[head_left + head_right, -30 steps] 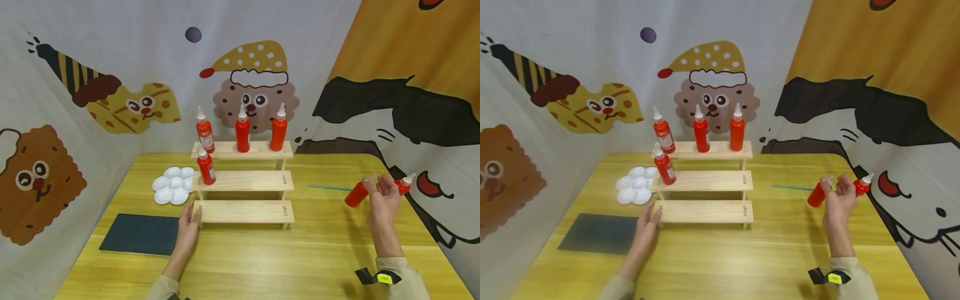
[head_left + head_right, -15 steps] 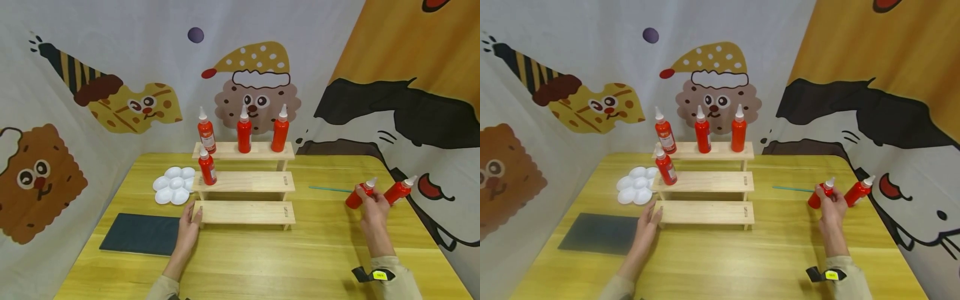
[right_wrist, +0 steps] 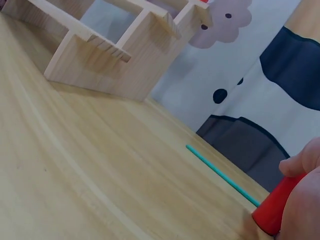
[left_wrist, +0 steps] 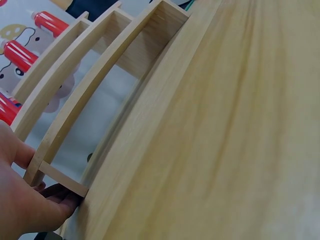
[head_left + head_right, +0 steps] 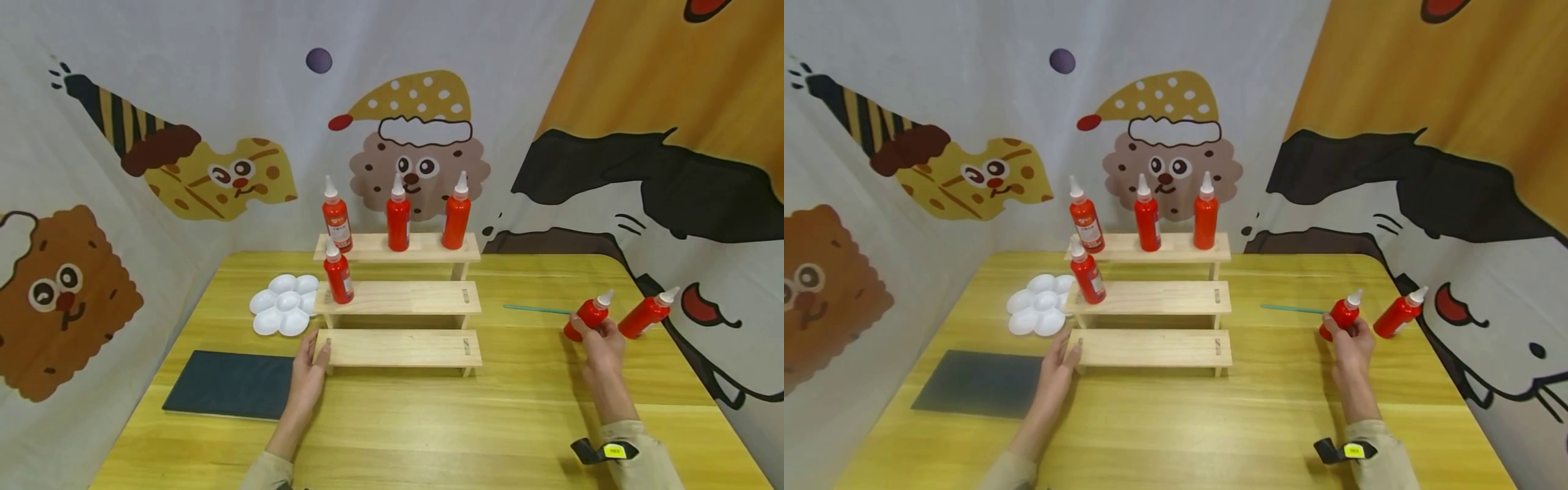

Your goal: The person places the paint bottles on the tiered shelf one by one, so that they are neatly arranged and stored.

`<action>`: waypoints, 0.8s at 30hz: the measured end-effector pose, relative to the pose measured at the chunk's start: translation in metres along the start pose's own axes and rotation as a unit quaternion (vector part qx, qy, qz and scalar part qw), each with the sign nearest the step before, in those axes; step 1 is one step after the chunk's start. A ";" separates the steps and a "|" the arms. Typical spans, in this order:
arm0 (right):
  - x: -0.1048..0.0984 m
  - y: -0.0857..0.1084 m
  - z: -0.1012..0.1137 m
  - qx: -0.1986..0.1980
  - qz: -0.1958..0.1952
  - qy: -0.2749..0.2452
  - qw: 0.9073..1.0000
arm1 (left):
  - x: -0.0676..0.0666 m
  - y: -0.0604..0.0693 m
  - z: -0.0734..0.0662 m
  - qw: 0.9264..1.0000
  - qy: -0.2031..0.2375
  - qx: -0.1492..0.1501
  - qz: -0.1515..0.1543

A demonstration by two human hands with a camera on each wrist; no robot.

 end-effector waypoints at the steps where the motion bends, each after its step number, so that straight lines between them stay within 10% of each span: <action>1: 0.000 0.000 -0.001 -0.004 -0.002 0.011 1.000 | 0.000 0.000 0.000 1.000 0.000 0.000 0.000; 24: 0.007 0.027 0.037 -0.143 -0.012 -0.001 0.990 | 0.001 0.001 0.000 1.000 0.004 0.005 0.000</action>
Point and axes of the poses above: each hand's wrist, its own y-axis away from the middle knuckle, its own x-axis out of the palm, z = x × y, the point moved 5 cm from there along -y, towards the middle knuckle, and after that the axes turned 8 degrees about z, right-handed, at the moved point
